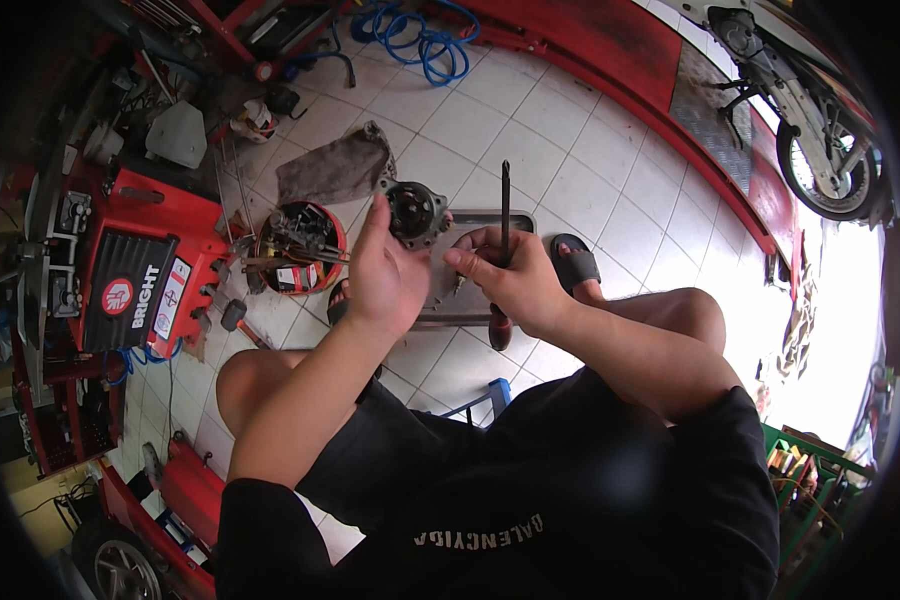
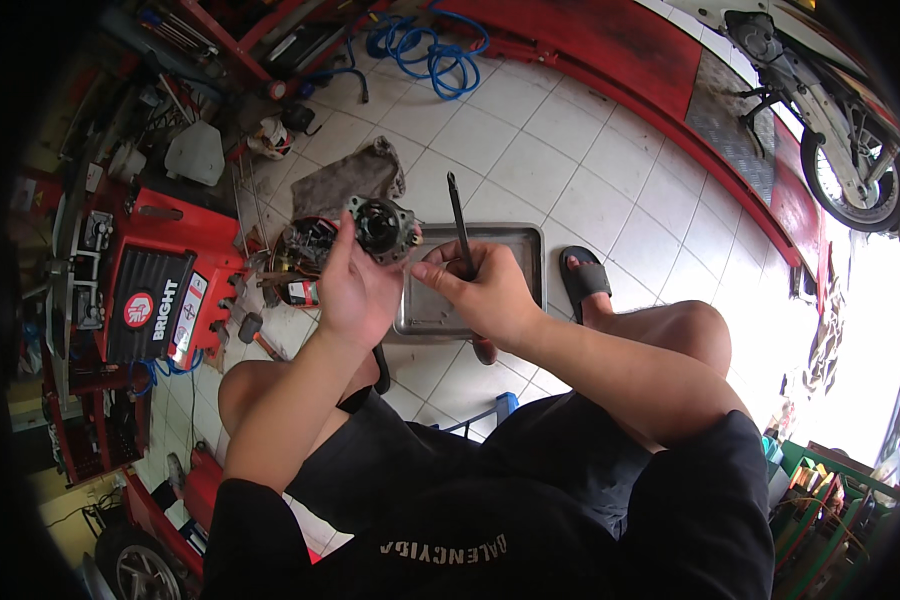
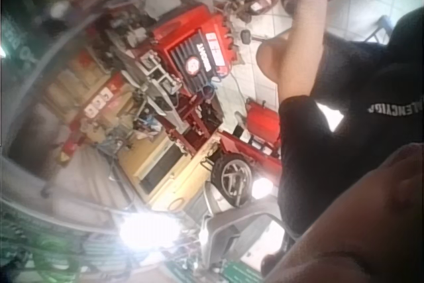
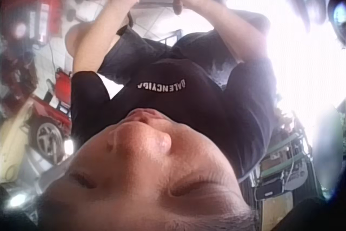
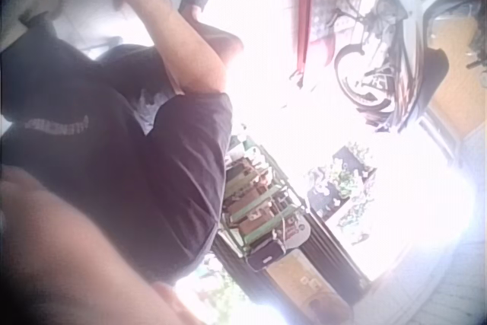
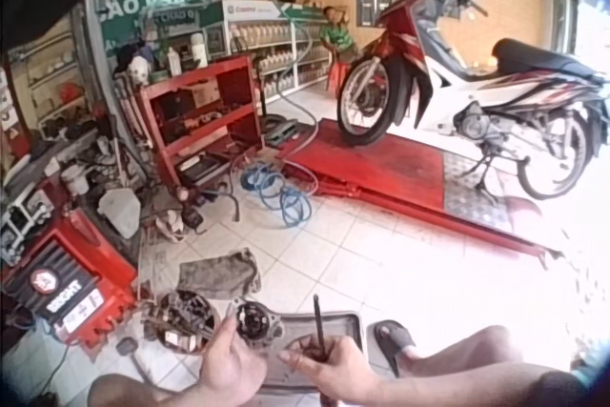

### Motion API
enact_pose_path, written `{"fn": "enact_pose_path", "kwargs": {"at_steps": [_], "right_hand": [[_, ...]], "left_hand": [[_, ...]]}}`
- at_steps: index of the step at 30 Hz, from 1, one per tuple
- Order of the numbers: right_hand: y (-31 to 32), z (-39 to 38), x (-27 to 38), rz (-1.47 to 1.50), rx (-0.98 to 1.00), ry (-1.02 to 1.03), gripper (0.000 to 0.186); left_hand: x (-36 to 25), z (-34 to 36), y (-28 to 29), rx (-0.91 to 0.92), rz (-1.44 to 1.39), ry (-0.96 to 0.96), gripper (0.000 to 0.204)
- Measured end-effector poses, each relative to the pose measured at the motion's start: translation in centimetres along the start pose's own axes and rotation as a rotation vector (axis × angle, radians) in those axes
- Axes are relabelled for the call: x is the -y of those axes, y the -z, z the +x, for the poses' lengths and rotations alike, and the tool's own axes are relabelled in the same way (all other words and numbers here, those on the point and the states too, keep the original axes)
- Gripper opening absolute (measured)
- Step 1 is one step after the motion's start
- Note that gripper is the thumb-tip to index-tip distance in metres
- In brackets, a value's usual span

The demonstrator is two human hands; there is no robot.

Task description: The person sits in a workshop and uses a screwdriver to disassemble a cylindrical mechanical part, removing a small internal component and placing it into a metal tray. They then handle a larger, dark mechanical housing, using the screwdriver to manipulate its internal parts before placing it into the tray.

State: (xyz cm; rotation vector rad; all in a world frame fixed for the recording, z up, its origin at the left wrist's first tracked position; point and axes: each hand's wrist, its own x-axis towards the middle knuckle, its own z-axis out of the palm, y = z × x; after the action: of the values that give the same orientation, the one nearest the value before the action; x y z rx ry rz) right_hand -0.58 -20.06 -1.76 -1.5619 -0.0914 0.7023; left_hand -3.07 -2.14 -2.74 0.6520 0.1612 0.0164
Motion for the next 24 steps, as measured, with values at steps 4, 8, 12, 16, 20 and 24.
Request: {"fn": "enact_pose_path", "kwargs": {"at_steps": [4, 8, 12, 16, 20, 24], "right_hand": [[0.3, 1.6, -2.5, -0.039, -0.005, -0.007, 0.036], [0.5, 3.4, -6.0, -0.357, -0.059, -0.213, 0.049], [1.1, 4.9, -12.7, -0.534, 0.032, -0.401, 0.054], [-0.6, 5.1, -11.7, -0.512, 0.148, -0.412, 0.053], [-0.3, 6.2, -9.7, -0.401, 0.155, -0.538, 0.055], [0.1, 6.7, -9.5, -0.427, 0.178, -0.593, 0.053]], "left_hand": [[-2.3, 1.4, 0.0, -0.163, -0.166, -0.117, 0.031], [-4.5, 2.0, -0.5, -0.267, -0.208, -0.165, 0.03], [-5.2, 1.7, -0.4, -0.232, -0.231, -0.161, 0.032], [-5.7, 0.9, 0.1, -0.214, -0.216, -0.146, 0.031], [-6.0, 0.8, 0.1, -0.241, -0.231, -0.131, 0.032], [-6.9, 0.6, 0.5, -0.231, -0.234, -0.122, 0.032]]}}
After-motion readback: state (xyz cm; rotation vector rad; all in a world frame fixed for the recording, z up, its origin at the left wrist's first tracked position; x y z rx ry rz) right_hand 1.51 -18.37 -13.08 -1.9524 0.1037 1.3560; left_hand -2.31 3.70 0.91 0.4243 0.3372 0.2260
